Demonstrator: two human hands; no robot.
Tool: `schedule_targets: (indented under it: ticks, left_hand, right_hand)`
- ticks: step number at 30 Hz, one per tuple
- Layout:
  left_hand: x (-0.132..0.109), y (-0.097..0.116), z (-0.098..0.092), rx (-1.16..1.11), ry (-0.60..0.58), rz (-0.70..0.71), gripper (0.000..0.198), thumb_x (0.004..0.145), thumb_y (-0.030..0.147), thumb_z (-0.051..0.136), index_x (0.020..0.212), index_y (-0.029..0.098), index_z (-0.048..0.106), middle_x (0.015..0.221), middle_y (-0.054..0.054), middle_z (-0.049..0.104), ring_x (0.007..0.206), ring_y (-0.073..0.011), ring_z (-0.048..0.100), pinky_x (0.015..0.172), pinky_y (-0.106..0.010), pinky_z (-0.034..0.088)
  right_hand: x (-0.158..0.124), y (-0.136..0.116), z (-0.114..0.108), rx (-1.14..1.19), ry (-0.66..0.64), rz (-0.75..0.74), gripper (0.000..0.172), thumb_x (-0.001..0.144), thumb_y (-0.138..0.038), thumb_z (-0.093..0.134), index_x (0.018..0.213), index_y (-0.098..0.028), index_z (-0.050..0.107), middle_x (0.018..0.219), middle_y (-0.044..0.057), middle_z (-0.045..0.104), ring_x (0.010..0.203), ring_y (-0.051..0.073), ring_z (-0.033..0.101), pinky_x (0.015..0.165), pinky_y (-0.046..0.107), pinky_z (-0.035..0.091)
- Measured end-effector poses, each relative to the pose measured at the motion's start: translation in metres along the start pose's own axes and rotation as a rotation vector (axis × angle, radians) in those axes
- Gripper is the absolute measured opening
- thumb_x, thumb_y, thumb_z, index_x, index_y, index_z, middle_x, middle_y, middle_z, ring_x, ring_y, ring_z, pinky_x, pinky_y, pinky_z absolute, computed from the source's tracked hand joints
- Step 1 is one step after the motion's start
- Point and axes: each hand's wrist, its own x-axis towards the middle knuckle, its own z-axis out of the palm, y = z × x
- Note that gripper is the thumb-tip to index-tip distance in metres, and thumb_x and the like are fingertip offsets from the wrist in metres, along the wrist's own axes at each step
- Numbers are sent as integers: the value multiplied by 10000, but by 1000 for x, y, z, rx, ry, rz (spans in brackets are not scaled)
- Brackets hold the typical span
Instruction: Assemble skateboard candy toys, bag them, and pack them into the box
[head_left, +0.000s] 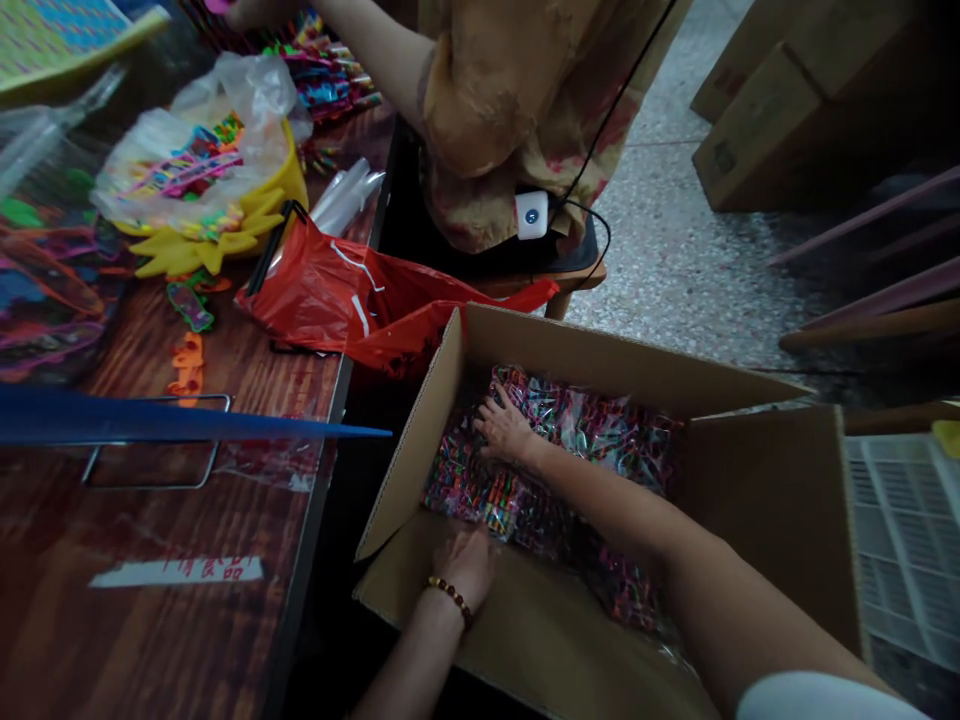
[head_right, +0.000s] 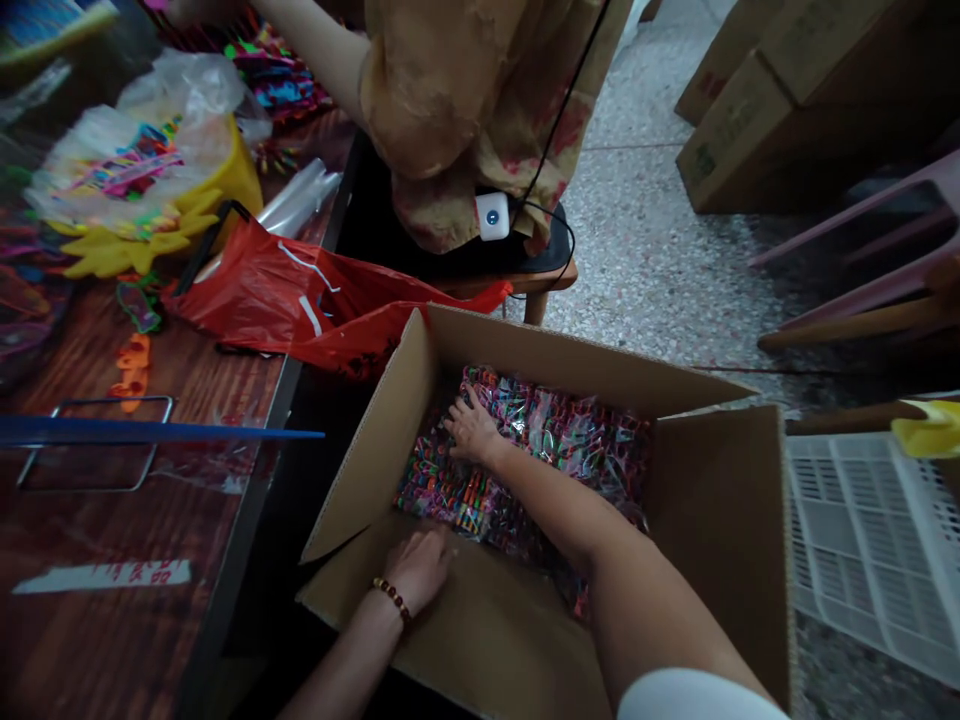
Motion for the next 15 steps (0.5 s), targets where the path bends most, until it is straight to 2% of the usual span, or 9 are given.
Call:
schedule_targets:
  ticks: [3,6,9,10,12,14,15]
  left_hand:
    - [2,2,-3,-10,20,14,342,866,306,440,1156,214,595,1078,-120,680,1040,-294,622,837,-396,486]
    - [3,7,-8,-12,56,20,332,877,334,423,1143,228,592,1085,-102,680,1036,-288,622,821,-389,491]
    - [1,11,-12,1,88,16,333,896,322,388,1160,235,572,1087,-92,682,1008,-271,636,799,-373,498]
    - [0,11,-14,11,92,18,325,897,313,387,1149,235,578,1076,-90,686,997,-267,642,794,-368,499]
    - [-4,11,-18,40,91,20,293,895,296,398,1075,224,619,1047,-91,694,974,-268,651,791,-367,499]
    - [-9,7,-24,74,90,14,278,897,280,402,1009,207,645,1055,-98,691,979,-275,649,802,-374,494]
    - [-12,4,-28,91,97,3,279,900,275,401,1007,200,647,1070,-103,685,988,-278,645,810,-377,491]
  right_hand:
    - [10,-5,-1,-29,-61,10,493,665,-499,732,1003,-142,697,1045,161,616,1173,364,414,1103,579,-32]
    - [17,-14,-12,26,-118,15,555,646,-456,760,1089,-135,663,1129,170,599,1239,386,353,1091,599,-31]
    - [9,-36,-16,313,-63,61,463,761,-298,669,1194,-154,589,1281,147,527,1329,338,253,1110,547,39]
    - [3,-47,-14,419,-51,96,386,822,-258,587,1193,-152,582,1294,144,519,1326,314,271,1111,515,98]
    - [-14,-70,0,576,-79,188,291,902,-221,435,1120,-136,609,1212,157,569,1226,279,419,1053,451,265]
    - [-32,-90,23,667,-159,290,224,894,-228,463,984,-128,643,1024,147,641,1004,246,570,908,398,414]
    - [-40,-97,37,719,-206,351,179,876,-234,509,913,-125,647,915,122,657,890,219,604,828,369,455]
